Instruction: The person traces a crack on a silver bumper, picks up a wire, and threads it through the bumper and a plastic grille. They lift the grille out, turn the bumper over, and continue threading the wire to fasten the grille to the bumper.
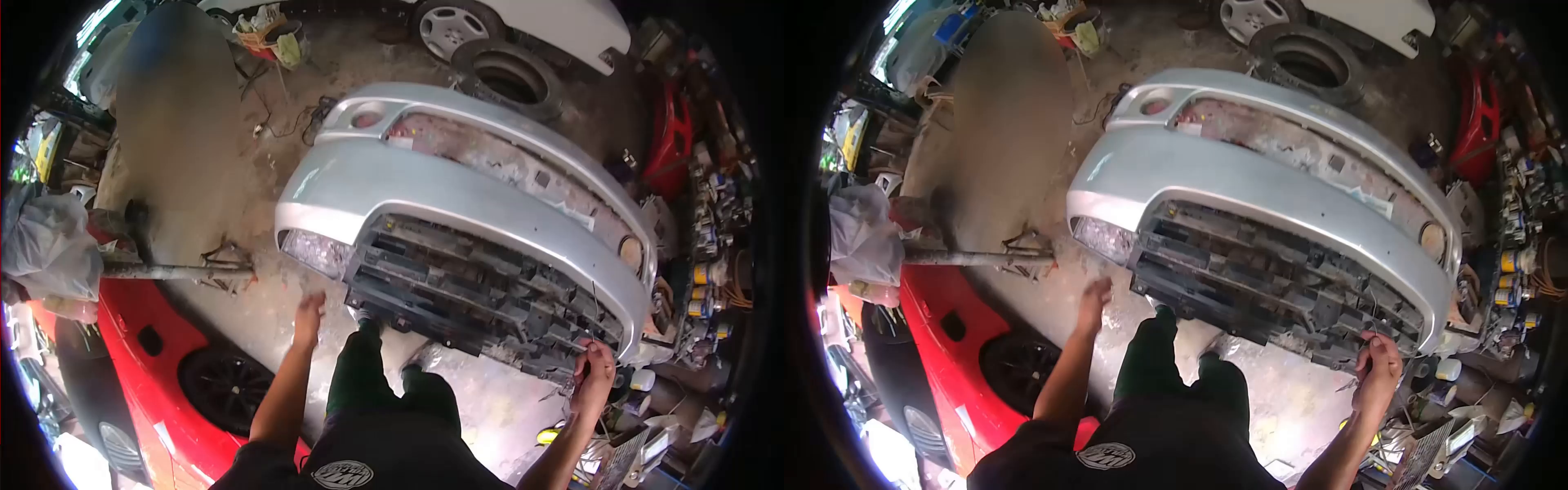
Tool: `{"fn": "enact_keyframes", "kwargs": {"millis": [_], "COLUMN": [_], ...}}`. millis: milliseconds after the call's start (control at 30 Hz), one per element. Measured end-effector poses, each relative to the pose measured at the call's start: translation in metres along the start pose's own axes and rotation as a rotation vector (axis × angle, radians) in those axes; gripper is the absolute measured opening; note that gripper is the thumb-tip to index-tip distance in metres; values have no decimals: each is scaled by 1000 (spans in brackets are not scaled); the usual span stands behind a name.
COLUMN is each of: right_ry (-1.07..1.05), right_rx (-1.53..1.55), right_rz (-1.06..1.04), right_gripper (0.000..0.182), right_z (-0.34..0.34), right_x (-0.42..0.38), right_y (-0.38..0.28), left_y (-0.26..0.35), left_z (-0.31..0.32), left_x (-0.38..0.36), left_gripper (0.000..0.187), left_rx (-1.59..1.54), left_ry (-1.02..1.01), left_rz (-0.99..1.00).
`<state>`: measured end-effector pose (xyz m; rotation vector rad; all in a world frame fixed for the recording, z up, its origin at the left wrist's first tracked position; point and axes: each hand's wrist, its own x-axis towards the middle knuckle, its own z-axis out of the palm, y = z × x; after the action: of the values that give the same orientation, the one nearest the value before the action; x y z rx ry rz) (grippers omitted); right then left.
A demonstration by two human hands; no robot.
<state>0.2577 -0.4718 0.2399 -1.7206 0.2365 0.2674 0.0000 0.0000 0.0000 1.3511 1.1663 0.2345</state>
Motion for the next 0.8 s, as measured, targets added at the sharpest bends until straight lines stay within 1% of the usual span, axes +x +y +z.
{"fn": "enact_keyframes", "kwargs": {"millis": [33, 67, 100, 133, 167, 200, 233, 267, 300, 333, 367, 400, 467, 500, 600, 633, 700, 733, 800], "right_ry": [-1, 0, 19, 8, -1, -27, 5, 43, 71, 104, 187, 208, 267, 289, 338, 348, 226, 164, -15], "right_rx": [7, 11, -177, -157, -128, 12, 133, 185, 210, 263, 319, 361, 383, 394, 347, 329, 230, 184, 267], "right_rz": [-39, -74, 84, 41, 9, -41, -40, -19, -28, 0, 10, 8, -12, -24, -58, -68, -149, -188, -104], "right_gripper": [29, 28, 28, 27, 27, 25, 30, 28, 27, 26, 26, 27, 28, 28, 32, 34, 37, 38, 40], "right_z": [10, 20, 11, 47, 88, 132, 163, 193, 226, 255, 284, 305, 338, 348, 356, 357, 368, 374, 388], "right_x": [17, 32, -33, -18, -7, 1, 5, 6, 6, 8, 11, 15, 17, 20, 37, 43, 45, 45, 45], "right_y": [5, 9, -75, -80, -82, -86, -78, -78, -84, -83, -80, -73, -66, -66, -71, -72, -75, -77, -86], "left_y": [-27, -47, -76, -38, -21, -2, 62, 112, 126, 172, 196, 211, 209, 212, 211, 205, 188, 191, 198], "left_z": [5, 9, -32, -16, -9, -7, 3, 14, 31, 45, 64, 83, 126, 137, 143, 150, 166, 169, 171], "left_x": [9, 11, -125, -120, -104, -83, -90, -87, -82, -77, -71, -67, -58, -53, -48, -41, -27, -24, -20], "left_gripper": [35, 30, 26, 22, 21, 22, 24, 30, 37, 47, 48, 48, 43, 41, 35, 34, 34, 34, 34], "left_rx": [72, 138, 244, 316, 295, 287, 336, 255, 109, 109, -28, -158, -292, -359, -324, -429, -633, -669, -745], "left_ry": [66, 37, -61, -140, -218, -436, -598, -844, -966, -1046, -1048, -1044, -999, -968, -1011, -1044, -1094, -1099, -1102], "left_rz": [63, 144, -81, -108, -54, 26, -41, -18, 153, 236, 308, 382, 383, 384, 100, -18, -259, -318, -438]}}
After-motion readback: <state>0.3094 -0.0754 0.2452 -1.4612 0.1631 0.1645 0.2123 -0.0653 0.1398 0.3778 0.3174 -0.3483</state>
